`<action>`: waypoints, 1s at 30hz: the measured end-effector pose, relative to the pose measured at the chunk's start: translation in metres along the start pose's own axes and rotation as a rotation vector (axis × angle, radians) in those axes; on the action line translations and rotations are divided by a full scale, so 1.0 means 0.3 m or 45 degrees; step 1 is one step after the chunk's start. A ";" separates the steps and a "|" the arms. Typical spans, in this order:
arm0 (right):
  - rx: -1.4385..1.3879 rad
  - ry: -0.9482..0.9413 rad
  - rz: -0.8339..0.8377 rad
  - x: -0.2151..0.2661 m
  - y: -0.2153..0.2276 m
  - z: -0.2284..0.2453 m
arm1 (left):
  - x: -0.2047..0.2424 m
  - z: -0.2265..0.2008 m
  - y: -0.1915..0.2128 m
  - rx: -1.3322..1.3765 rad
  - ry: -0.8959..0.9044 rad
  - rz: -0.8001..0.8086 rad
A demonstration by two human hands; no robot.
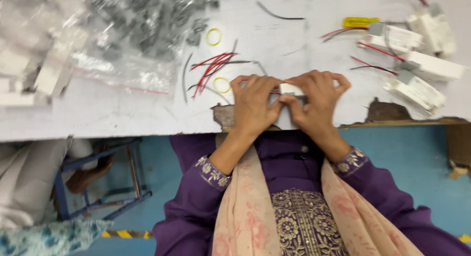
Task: The person assembles LED driver units by hand and using a screwdriver. They handle plastic casings, circuit boards, and bundles of wires, connecting the wires to the driver terminals and stacking the finished units on a table.
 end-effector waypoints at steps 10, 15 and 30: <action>-0.006 0.202 0.213 0.042 0.116 -0.055 | 0.013 -0.007 0.006 0.024 0.044 0.066; 0.471 0.088 0.025 0.191 0.475 -0.211 | -0.002 -0.056 0.034 0.455 0.007 0.221; 0.570 -0.072 0.684 0.187 0.635 -0.463 | -0.009 -0.040 0.007 0.158 0.095 0.265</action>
Point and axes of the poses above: each hand's wrist, its own x-axis away from the middle knuckle, its own y-axis out of the back of the hand, z = x × y, the point moved 2 cm from there along -x, towards the middle knuckle, and after that the axes turned 14 degrees about y, right-handed, at the moved point
